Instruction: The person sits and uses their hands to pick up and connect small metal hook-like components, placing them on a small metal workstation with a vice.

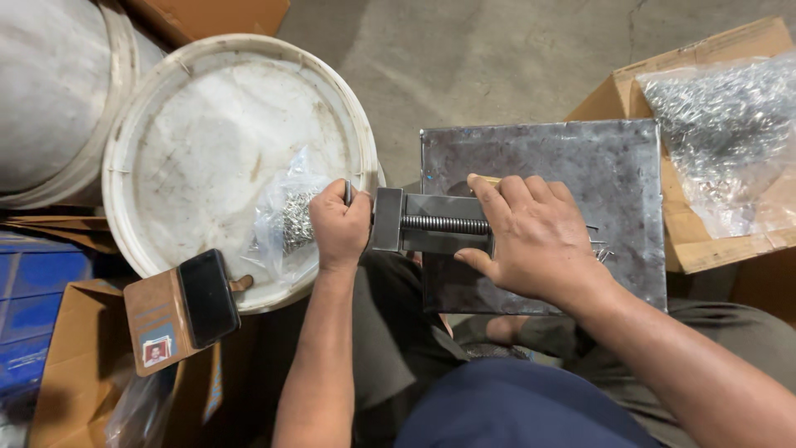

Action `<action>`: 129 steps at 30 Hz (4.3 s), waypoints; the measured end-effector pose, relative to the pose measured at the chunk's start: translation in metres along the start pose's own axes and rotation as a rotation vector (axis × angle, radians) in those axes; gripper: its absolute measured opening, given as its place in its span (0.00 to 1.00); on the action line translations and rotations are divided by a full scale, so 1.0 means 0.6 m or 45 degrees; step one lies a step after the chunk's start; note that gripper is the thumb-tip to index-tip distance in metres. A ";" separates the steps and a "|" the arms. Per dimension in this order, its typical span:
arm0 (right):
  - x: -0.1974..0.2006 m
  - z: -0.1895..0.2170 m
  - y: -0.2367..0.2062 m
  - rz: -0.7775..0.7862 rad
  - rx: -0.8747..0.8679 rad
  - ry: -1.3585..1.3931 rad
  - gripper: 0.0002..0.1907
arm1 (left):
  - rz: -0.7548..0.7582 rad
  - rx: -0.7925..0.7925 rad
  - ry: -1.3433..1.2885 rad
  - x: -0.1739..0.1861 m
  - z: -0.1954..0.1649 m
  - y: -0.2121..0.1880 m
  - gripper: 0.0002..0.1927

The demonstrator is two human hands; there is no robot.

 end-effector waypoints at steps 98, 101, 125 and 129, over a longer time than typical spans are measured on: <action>0.012 -0.088 -0.124 -0.665 0.215 0.962 0.25 | 1.180 -0.538 0.977 -0.154 -0.260 -0.071 0.33; 0.015 -0.090 -0.123 -0.663 0.272 1.091 0.25 | 1.174 -0.543 0.958 -0.149 -0.265 -0.073 0.33; 0.032 -0.047 -0.170 -0.601 0.291 1.101 0.24 | 1.216 -0.503 1.070 -0.150 -0.267 -0.081 0.32; 0.020 -0.048 -0.172 -0.572 0.237 1.111 0.23 | 1.184 -0.563 1.020 -0.153 -0.261 -0.076 0.34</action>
Point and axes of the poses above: each hand's wrist, its own y-axis towards the middle knuckle, its own x-axis out of the back of the hand, z = x × y, the point moved 4 cm from there along y, towards the middle knuckle, and after that the axes turned 1 degree about y, right-handed, at the moved point
